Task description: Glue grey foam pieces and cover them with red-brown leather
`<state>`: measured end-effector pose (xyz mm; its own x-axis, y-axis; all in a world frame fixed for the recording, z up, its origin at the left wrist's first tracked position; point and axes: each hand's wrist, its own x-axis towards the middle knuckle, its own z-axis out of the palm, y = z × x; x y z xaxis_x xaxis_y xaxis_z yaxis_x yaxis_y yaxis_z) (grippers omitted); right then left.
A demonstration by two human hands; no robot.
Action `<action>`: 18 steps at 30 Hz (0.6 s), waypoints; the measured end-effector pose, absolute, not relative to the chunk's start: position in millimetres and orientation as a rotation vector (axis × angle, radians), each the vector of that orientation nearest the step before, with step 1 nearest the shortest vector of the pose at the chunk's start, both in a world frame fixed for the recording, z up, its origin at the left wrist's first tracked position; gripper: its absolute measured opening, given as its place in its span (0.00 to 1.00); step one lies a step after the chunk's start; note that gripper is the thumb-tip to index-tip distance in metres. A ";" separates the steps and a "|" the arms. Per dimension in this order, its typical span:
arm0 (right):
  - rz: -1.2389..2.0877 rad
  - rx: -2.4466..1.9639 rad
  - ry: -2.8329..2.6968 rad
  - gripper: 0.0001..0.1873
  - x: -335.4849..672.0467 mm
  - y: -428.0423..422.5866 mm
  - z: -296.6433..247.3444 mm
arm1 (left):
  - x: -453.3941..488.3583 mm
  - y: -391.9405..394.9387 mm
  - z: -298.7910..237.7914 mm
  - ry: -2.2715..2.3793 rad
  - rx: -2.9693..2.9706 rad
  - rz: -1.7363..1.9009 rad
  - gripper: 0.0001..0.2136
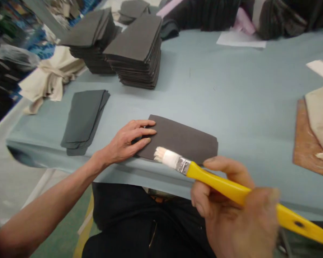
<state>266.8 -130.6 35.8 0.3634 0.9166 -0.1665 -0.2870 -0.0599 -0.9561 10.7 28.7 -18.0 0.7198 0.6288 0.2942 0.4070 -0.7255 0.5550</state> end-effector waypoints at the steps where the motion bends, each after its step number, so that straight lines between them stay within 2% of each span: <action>1: 1.148 -1.250 -0.645 0.31 260.9 -123.7 35.1 | 9.3 30.5 -18.9 0.757 2.480 0.662 0.13; 9: 1.182 -1.284 -0.352 0.25 238.0 -106.6 25.8 | 7.5 32.8 -20.8 0.672 2.510 0.708 0.13; 18: 1.132 -1.386 -0.407 0.27 226.8 -105.8 18.8 | 10.1 32.1 -23.3 0.677 2.511 0.739 0.13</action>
<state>226.8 -105.8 18.8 0.4581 0.8067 -0.3734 -0.3839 -0.1993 -0.9016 10.1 32.1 -23.3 0.7379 0.5595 0.3775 0.3274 -0.7858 0.5246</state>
